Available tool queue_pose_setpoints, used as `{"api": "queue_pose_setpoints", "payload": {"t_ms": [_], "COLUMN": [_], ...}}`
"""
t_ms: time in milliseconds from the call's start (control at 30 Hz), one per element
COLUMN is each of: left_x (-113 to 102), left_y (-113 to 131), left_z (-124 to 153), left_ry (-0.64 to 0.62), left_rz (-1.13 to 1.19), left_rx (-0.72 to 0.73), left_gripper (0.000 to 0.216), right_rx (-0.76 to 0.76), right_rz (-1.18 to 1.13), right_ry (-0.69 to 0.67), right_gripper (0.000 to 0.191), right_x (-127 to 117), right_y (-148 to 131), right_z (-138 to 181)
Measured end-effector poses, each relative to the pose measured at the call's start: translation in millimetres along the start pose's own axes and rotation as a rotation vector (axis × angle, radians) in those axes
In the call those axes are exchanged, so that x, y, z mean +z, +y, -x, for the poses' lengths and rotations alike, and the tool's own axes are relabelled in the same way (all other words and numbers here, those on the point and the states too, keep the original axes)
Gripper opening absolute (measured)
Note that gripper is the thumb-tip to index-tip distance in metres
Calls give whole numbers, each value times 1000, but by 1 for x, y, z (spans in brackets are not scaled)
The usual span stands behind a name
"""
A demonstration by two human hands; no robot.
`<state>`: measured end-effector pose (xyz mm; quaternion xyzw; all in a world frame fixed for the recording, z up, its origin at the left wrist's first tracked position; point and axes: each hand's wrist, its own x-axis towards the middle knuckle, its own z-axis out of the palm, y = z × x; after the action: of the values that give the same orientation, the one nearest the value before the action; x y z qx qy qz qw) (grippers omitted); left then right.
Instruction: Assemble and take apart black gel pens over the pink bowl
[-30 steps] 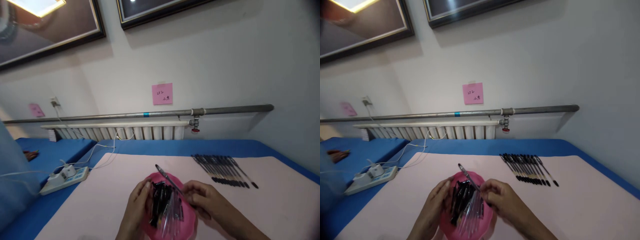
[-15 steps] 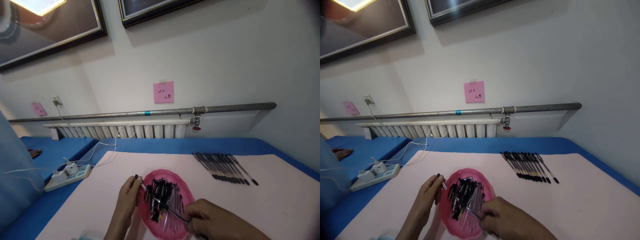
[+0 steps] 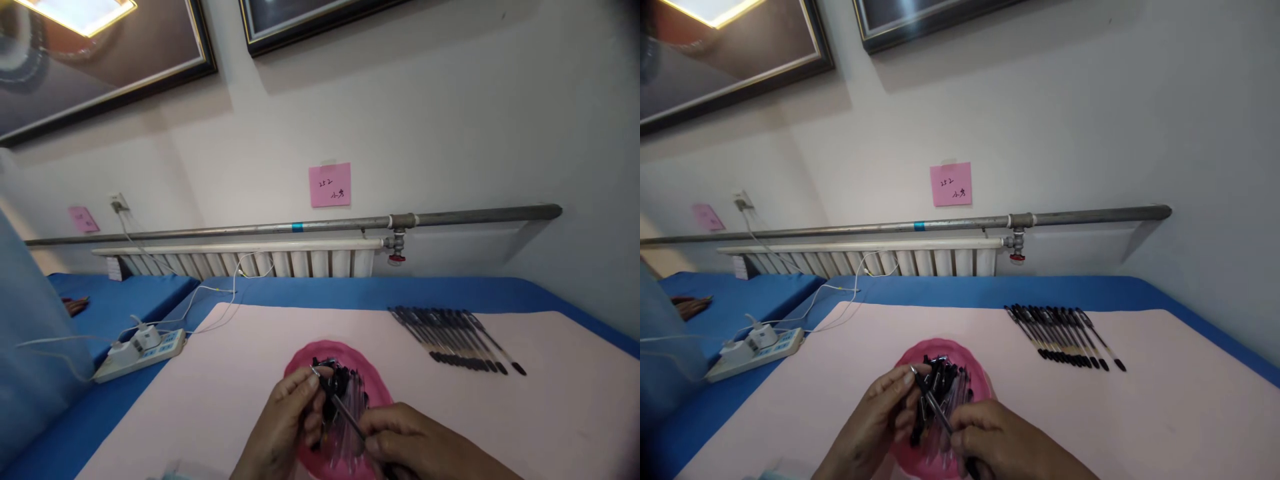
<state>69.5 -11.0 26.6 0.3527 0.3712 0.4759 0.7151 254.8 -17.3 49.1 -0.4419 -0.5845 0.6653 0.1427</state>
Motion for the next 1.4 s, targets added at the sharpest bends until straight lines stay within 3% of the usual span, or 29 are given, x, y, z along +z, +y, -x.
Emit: {"api": "queue_pose_setpoints", "payload": {"t_ms": [167,333,533,733,933,1100,1267,1400], "left_x": [2,2,2,1,3,5,3,3], "left_y": [-4,-5,4,1,1,1,-1,-1], "left_z": [-1,-3,-2,-3,-2,-2,-3,-4], "left_ry": [29,72,95,98,77,68,79,75], "left_rz": [80,127,195,174,162,153,170,157], "left_rx": [50,75,105,119,111,117,107,109], "left_gripper": [27,26,28,25,25,26,27,26], "right_rx": [-61,-124,-99,-174,-57,-107,-31,-104], "right_rz": [-11,-74,-255,-300,-486,-458,-569,-536], "right_ry": [69,145,1,180,100,184,117,149], "right_gripper": [7,19,30,22,28,18,26,18], "right_x": [6,8,14,19,25,22,25,25], "right_y": [0,4,4,8,3,3,6,9], "right_z": [-1,-7,-6,-11,-6,-7,-9,-10]}}
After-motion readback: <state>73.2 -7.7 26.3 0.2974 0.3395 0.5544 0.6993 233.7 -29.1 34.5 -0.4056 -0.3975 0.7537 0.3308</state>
